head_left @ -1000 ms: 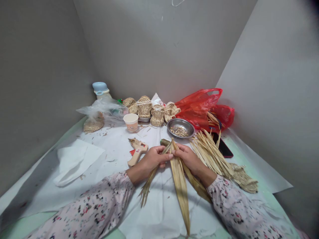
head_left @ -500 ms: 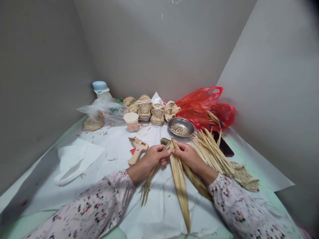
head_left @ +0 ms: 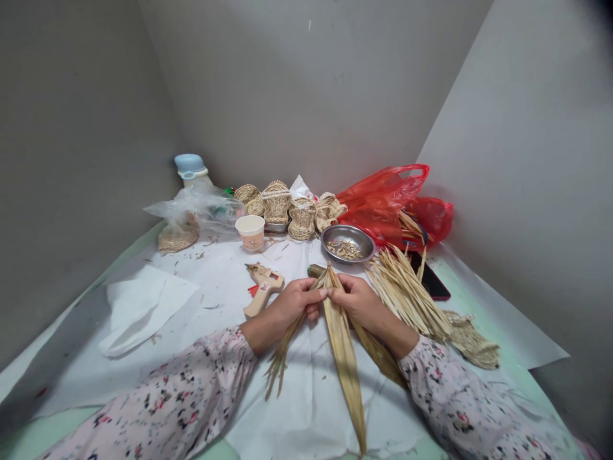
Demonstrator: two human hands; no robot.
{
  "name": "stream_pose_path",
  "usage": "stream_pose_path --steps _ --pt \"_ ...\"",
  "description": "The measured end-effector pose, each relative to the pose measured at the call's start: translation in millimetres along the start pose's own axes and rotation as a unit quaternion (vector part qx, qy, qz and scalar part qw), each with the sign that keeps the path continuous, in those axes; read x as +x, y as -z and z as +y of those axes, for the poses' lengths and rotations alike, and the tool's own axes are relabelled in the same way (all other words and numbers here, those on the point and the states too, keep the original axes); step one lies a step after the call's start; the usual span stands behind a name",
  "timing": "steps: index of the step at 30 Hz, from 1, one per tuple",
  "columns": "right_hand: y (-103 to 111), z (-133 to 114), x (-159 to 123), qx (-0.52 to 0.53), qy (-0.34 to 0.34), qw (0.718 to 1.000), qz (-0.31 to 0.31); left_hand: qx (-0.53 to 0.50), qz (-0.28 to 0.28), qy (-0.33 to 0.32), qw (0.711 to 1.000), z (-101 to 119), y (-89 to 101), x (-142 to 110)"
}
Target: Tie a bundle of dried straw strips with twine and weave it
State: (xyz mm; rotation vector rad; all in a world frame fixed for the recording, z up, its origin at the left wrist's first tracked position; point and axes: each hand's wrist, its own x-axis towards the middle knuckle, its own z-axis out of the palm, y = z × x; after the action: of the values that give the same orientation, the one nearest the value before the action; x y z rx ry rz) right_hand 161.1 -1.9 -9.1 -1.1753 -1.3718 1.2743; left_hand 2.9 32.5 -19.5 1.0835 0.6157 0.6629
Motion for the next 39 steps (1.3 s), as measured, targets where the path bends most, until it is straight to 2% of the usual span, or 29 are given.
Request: stream_pose_path --steps 10,15,19,23,32,39 --pt "1.4 5.8 0.8 -0.032 0.007 0.999 0.013 -0.026 0.001 -0.017 1.0 -0.7 -3.4 -3.1" --pt "3.0 8.3 4.0 -0.082 0.03 0.995 0.039 -0.079 0.041 -0.013 0.996 4.9 -7.8 -2.5" --pt "3.5 3.8 3.1 -0.041 0.021 0.999 0.012 -0.097 0.069 -0.021 0.993 7.1 -8.5 -2.6" --pt "3.6 -0.2 1.4 0.009 0.033 0.999 -0.009 -0.072 0.05 -0.009 0.996 2.9 -4.8 -2.8" --pt "1.9 5.5 3.4 0.032 0.002 0.999 0.036 -0.077 0.02 -0.005 0.997 4.1 -6.7 -4.3" --pt "2.9 8.3 3.0 0.071 0.001 0.997 0.019 -0.045 0.008 0.009 0.999 -1.0 -2.5 -2.1"
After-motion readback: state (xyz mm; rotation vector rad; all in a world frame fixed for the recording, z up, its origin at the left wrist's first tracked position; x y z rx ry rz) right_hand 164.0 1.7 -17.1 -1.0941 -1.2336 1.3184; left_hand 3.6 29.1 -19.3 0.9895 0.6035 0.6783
